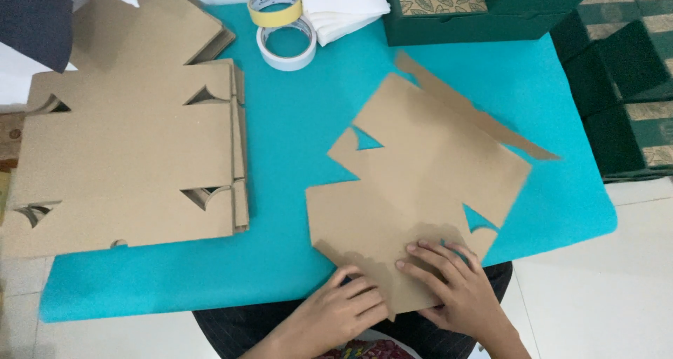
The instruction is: The person assembles a cardboard box by folding the pre-cut flaps and tucking them into slots to form the structure. They then place a white tissue paper inside the box and close it with a decorative green lid.
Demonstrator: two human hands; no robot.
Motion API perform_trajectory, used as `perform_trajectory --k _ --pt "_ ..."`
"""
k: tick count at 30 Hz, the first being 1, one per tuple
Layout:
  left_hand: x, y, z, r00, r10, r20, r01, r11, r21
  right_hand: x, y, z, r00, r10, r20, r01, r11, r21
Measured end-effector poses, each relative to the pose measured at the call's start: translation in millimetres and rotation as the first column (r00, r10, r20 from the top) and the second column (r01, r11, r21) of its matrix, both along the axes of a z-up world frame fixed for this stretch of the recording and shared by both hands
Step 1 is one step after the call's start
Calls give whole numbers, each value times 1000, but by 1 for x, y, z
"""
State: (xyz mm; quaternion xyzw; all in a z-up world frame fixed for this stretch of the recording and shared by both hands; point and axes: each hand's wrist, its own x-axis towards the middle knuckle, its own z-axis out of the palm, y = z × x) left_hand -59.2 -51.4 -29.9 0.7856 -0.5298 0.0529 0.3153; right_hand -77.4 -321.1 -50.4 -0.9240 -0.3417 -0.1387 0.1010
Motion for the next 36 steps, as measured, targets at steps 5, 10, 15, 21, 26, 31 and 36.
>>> perform_trajectory --k 5,10,15,21,26,31,36 --pt "16 35 0 991 118 54 -114 991 -71 6 12 8 996 75 -47 -72 996 55" --pt "29 57 -4 799 481 360 -544 834 93 25 48 35 995 92 45 -95 993 74" --pt "27 63 0 822 469 323 -540 823 178 44 64 41 986 137 92 -136 991 -17" --pt "27 58 2 822 516 240 -546 834 80 54 76 41 994 99 55 -103 992 70" --pt "31 43 1 757 618 210 -628 778 -24 63 80 30 996 -50 -77 61 988 143" --pt "28 25 -12 537 808 243 -839 542 54 78 88 31 966 -93 -243 170 933 316" --pt "27 19 -14 499 821 277 -864 495 91 84 79 5 899 -196 -392 320 904 284"
